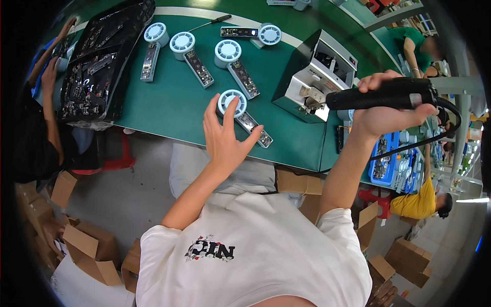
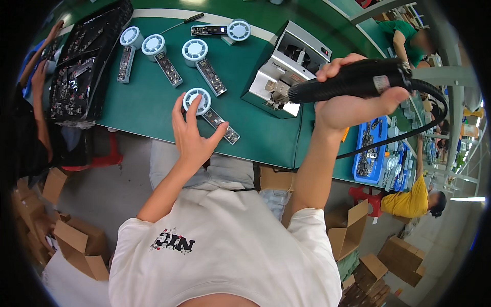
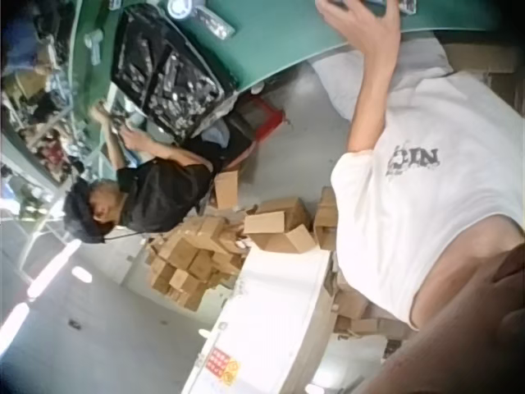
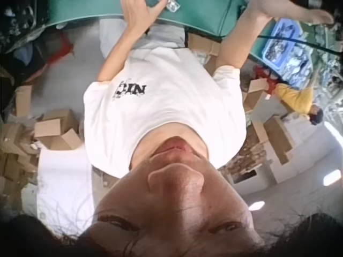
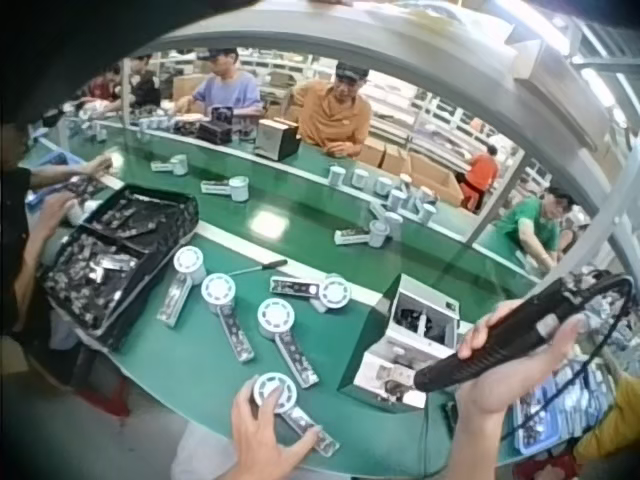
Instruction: Assembling handheld fan components including circuit boards and housings using an electric screwdriver on an assembly line.
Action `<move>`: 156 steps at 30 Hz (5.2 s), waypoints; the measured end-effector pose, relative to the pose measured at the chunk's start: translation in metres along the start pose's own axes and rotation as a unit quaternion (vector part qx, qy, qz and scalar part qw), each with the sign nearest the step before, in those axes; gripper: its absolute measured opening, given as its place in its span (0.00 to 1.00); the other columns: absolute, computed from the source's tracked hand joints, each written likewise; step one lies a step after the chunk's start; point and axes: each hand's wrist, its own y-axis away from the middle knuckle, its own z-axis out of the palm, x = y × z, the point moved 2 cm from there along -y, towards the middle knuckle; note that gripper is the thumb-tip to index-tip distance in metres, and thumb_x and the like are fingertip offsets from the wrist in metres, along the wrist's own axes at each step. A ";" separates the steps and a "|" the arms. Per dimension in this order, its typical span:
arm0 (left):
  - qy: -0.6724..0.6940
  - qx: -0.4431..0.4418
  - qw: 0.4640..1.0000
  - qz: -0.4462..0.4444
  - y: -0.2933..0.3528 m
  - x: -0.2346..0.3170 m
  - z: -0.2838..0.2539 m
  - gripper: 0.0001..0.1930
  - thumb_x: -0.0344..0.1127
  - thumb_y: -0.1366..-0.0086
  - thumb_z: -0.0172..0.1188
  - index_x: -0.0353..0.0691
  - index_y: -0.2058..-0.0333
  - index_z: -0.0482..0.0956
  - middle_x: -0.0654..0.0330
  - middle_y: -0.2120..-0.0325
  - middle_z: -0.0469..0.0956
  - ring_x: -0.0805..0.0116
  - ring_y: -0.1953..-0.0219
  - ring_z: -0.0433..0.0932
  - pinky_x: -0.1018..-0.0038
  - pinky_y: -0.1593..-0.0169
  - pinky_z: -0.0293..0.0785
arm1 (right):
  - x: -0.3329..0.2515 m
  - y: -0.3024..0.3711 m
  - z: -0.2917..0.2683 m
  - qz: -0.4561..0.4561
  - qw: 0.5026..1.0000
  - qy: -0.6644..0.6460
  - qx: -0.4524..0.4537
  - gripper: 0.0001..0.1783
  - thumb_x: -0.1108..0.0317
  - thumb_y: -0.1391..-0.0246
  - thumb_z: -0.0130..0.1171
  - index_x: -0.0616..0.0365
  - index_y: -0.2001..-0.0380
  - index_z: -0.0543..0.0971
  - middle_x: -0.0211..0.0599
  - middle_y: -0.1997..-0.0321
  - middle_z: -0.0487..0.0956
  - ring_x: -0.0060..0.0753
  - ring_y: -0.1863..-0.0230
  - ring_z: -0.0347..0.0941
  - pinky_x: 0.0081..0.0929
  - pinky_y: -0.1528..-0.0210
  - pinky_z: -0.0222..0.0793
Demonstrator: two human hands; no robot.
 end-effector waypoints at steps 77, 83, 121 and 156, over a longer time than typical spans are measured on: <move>0.056 -0.047 0.997 0.031 0.003 0.017 0.007 0.53 0.49 0.58 0.82 0.42 0.35 0.63 0.39 0.38 0.56 0.39 0.40 0.63 0.51 0.40 0.66 | 0.002 0.004 0.007 0.008 0.999 0.040 -0.024 0.56 0.12 0.51 0.29 0.63 0.73 0.74 0.40 0.83 0.71 0.34 0.84 0.68 0.26 0.81 0.65; 0.082 -0.052 0.995 0.027 0.001 0.015 0.006 0.52 0.49 0.57 0.81 0.42 0.35 0.64 0.40 0.37 0.58 0.39 0.40 0.65 0.52 0.42 0.69 | -0.003 0.029 0.015 0.063 0.997 0.014 -0.043 0.56 0.11 0.53 0.30 0.62 0.74 0.72 0.39 0.84 0.70 0.33 0.84 0.68 0.26 0.81 0.66; 0.114 -0.060 0.992 0.002 0.001 0.013 0.004 0.49 0.47 0.59 0.81 0.48 0.36 0.67 0.39 0.36 0.58 0.37 0.38 0.63 0.51 0.40 0.68 | 0.013 0.098 0.063 0.072 0.986 -0.113 -0.095 0.59 0.10 0.55 0.33 0.66 0.67 0.74 0.42 0.81 0.72 0.36 0.82 0.68 0.31 0.75 0.65; 0.174 0.059 0.981 0.058 0.008 0.001 -0.001 0.15 0.30 0.61 0.78 0.42 0.71 0.83 0.53 0.50 0.74 0.50 0.46 0.70 0.57 0.45 0.69 | -0.002 0.107 0.053 0.066 0.950 -0.228 -0.202 0.66 0.07 0.61 0.37 0.72 0.58 0.69 0.49 0.73 0.75 0.40 0.74 0.73 0.35 0.68 0.72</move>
